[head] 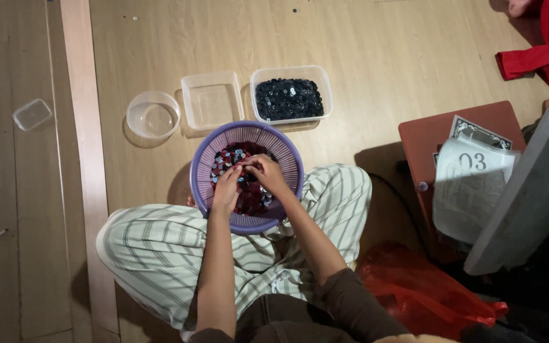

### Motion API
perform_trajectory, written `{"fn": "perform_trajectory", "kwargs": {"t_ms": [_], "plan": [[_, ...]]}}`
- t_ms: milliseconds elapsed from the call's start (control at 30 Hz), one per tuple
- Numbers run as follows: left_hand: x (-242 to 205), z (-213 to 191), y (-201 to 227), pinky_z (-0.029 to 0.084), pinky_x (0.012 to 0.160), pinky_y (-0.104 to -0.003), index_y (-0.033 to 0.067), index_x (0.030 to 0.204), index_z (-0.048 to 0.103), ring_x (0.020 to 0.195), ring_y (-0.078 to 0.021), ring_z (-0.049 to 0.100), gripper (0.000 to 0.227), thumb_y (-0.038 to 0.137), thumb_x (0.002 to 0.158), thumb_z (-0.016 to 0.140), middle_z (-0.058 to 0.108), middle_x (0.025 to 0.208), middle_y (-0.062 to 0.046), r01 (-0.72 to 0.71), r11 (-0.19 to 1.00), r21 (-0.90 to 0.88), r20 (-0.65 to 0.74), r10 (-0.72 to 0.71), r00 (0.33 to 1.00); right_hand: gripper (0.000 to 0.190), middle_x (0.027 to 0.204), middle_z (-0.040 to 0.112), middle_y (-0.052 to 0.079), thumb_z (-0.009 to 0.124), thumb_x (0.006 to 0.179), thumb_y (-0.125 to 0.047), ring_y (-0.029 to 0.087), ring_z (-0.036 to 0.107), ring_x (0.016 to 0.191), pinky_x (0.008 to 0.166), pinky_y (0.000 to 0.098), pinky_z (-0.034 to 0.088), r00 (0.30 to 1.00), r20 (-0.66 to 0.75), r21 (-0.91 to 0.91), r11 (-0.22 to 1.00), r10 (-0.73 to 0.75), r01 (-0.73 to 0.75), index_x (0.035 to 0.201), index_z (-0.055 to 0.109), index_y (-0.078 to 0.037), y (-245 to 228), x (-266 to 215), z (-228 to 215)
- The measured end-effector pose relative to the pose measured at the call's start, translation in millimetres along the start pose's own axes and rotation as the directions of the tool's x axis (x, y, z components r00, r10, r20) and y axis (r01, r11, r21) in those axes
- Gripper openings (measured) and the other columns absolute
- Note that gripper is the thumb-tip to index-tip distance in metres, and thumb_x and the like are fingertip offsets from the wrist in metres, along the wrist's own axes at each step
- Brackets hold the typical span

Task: Sorting through a basket of mixed buttons to organize or select specific pieces

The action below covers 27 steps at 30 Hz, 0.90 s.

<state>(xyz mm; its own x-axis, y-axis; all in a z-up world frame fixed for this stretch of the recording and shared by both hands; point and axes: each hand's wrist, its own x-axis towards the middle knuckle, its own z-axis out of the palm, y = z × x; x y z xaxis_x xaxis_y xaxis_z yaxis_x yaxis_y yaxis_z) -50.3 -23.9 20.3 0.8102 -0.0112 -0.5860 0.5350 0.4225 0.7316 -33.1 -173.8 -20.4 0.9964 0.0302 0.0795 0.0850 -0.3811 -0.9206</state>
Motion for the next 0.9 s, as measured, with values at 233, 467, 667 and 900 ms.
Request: {"fn": "perform_trajectory", "kwargs": {"t_ms": [233,467,667,900], "plan": [[19.5,0.2,-24.9,0.056,0.091,-0.055,0.0063,0.115,0.07,0.101,-0.0252,0.064,0.026,0.024,0.097,0.076,0.067,0.111,-0.012,-0.025,0.999,0.034,-0.049,0.027,0.998,0.023,0.102,0.075,0.012,0.078,0.092,-0.031,0.028,0.07,0.105,0.093,0.0413,0.054,0.982,-0.02,0.176,0.967,0.189,-0.182,0.107,0.075,-0.014,-18.5,-18.8,-4.7],[15.0,20.2,-23.2,0.058,0.088,-0.058,0.0065,0.109,0.07,0.101,-0.0309,0.072,0.014,0.015,0.098,0.073,0.071,0.109,-0.018,-0.069,0.932,-0.355,-0.109,0.032,0.994,0.021,0.091,0.073,0.011,0.078,0.093,-0.024,0.018,0.068,0.086,0.074,0.0316,0.06,0.921,-0.178,0.441,0.865,0.347,-0.24,0.108,0.075,-0.01,-16.2,-15.3,-4.3],[10.6,25.9,-22.0,0.057,0.086,-0.061,0.004,0.105,0.069,0.1,-0.0326,0.074,0.009,0.011,0.1,0.069,0.073,0.107,-0.022,-0.1,0.919,-0.382,-0.146,0.046,0.988,0.019,0.092,0.075,0.008,0.082,0.089,-0.027,0.019,0.071,0.089,0.07,0.0299,0.061,0.936,-0.24,0.265,0.945,0.258,-0.193,0.101,0.077,-0.013,-30.6,-22.4,-14.7],[27.2,29.8,-37.1,0.063,0.079,-0.039,0.0063,0.109,0.072,0.092,-0.0238,0.073,0.015,0.015,0.097,0.073,0.074,0.103,-0.014,-0.164,0.916,-0.366,-0.247,0.075,0.966,0.015,0.112,0.077,0.003,0.084,0.084,-0.029,0.027,0.071,0.108,0.094,0.0381,0.056,0.989,-0.04,-0.006,0.989,-0.145,0.144,0.09,0.079,-0.016,-58.1,-30.7,-30.6]]}}
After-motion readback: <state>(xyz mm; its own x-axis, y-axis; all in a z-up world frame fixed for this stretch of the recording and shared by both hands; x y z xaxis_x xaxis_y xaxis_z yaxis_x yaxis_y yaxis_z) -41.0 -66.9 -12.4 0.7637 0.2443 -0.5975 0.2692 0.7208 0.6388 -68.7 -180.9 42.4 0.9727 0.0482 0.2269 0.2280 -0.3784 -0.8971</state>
